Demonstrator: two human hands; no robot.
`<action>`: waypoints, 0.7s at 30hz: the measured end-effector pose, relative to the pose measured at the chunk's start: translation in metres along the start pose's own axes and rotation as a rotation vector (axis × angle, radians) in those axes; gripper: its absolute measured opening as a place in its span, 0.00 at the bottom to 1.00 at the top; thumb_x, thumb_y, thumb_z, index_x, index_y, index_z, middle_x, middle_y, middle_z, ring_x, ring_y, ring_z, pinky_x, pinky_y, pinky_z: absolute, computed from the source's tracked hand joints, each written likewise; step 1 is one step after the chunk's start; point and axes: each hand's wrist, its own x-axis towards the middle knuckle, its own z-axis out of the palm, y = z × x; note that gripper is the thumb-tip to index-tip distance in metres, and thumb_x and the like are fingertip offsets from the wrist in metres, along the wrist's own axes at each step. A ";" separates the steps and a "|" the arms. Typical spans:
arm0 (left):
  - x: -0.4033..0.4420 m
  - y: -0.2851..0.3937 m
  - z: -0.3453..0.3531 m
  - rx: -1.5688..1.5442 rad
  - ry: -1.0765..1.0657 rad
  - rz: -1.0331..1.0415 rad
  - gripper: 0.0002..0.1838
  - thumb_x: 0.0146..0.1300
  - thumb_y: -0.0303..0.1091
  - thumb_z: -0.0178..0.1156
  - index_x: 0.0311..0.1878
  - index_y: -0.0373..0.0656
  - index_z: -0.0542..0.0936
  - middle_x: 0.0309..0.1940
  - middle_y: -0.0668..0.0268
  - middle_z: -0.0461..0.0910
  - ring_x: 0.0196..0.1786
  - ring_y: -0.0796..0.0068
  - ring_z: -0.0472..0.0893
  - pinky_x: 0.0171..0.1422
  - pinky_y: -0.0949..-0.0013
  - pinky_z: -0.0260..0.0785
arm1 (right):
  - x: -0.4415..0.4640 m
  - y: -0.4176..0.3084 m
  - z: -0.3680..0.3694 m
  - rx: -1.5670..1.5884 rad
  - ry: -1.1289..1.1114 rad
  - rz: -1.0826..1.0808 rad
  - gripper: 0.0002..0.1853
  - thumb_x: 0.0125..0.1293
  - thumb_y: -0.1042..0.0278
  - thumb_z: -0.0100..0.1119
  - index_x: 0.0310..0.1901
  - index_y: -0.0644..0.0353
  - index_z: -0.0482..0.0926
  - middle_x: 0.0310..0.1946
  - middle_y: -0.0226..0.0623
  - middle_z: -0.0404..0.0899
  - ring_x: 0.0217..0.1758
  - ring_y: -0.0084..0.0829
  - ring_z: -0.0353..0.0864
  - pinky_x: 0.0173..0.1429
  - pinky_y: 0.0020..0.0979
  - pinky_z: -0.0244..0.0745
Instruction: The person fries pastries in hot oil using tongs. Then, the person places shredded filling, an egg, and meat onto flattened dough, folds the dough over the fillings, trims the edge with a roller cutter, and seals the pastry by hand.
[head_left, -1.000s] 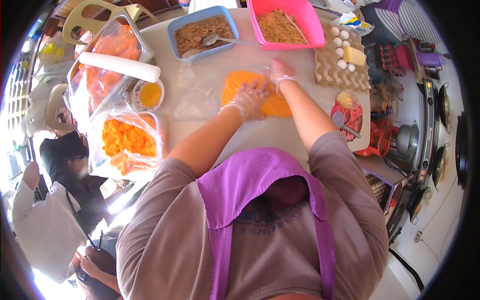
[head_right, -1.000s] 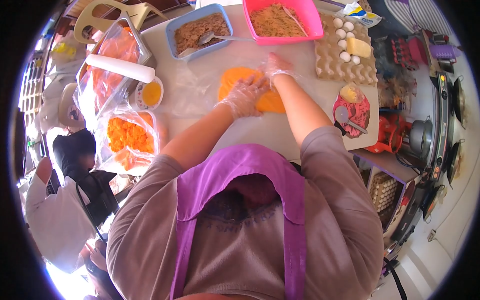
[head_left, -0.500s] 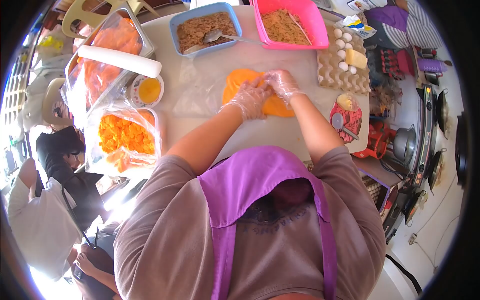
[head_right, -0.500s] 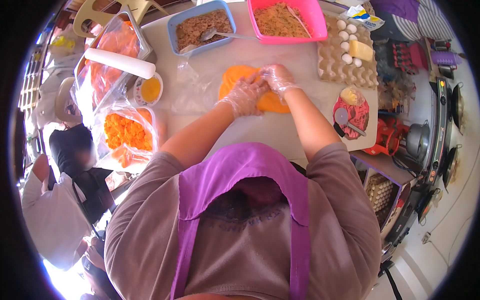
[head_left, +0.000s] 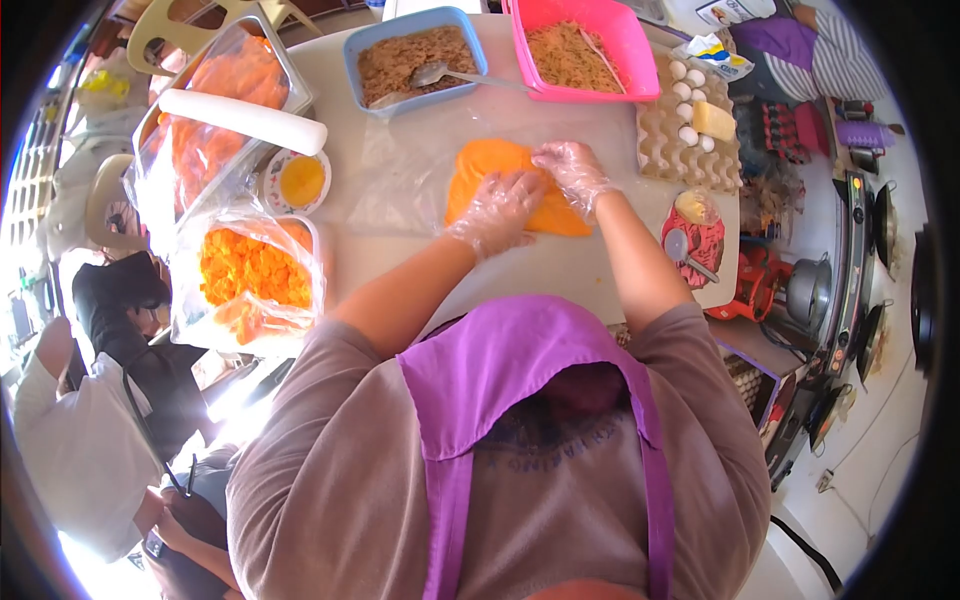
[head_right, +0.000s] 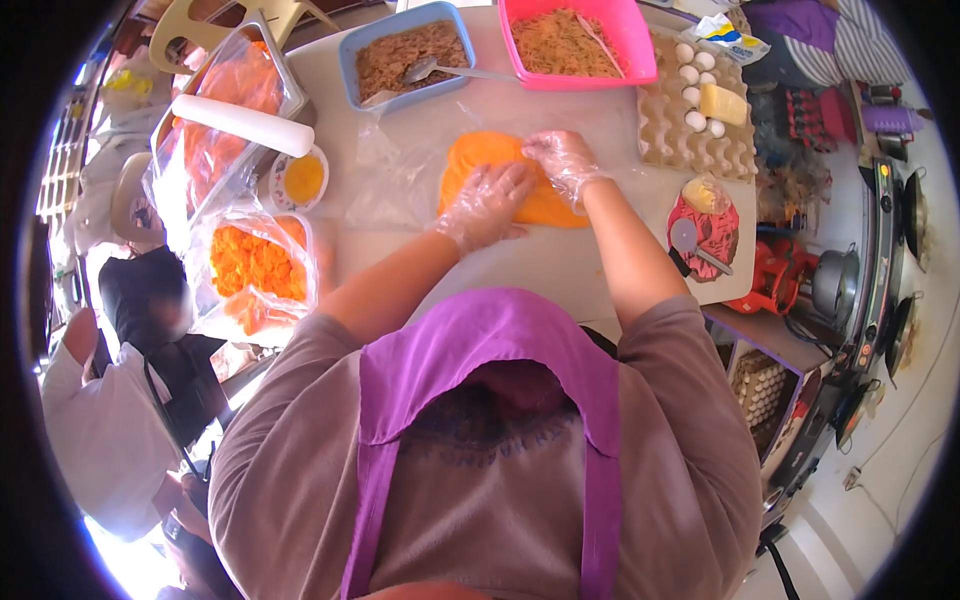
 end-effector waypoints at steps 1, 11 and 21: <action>-0.008 0.004 -0.004 0.001 0.026 0.027 0.40 0.49 0.45 0.73 0.66 0.45 0.69 0.64 0.57 0.68 0.71 0.56 0.64 0.70 0.48 0.59 | -0.003 -0.005 -0.002 -0.023 -0.012 -0.001 0.11 0.64 0.67 0.65 0.45 0.62 0.84 0.37 0.34 0.84 0.41 0.25 0.78 0.46 0.31 0.75; -0.039 0.001 0.022 -0.004 0.244 0.044 0.21 0.54 0.30 0.59 0.54 0.47 0.77 0.57 0.62 0.74 0.64 0.60 0.72 0.58 0.54 0.66 | -0.013 -0.035 -0.027 -0.284 -0.105 -0.090 0.07 0.63 0.67 0.63 0.39 0.59 0.82 0.38 0.35 0.80 0.42 0.33 0.78 0.49 0.33 0.73; -0.029 -0.005 0.018 0.007 0.231 0.036 0.23 0.54 0.27 0.58 0.56 0.49 0.77 0.58 0.64 0.74 0.65 0.62 0.72 0.55 0.55 0.67 | -0.043 -0.059 -0.031 -0.476 -0.129 -0.277 0.06 0.61 0.70 0.59 0.38 0.59 0.82 0.40 0.39 0.80 0.47 0.41 0.79 0.52 0.37 0.72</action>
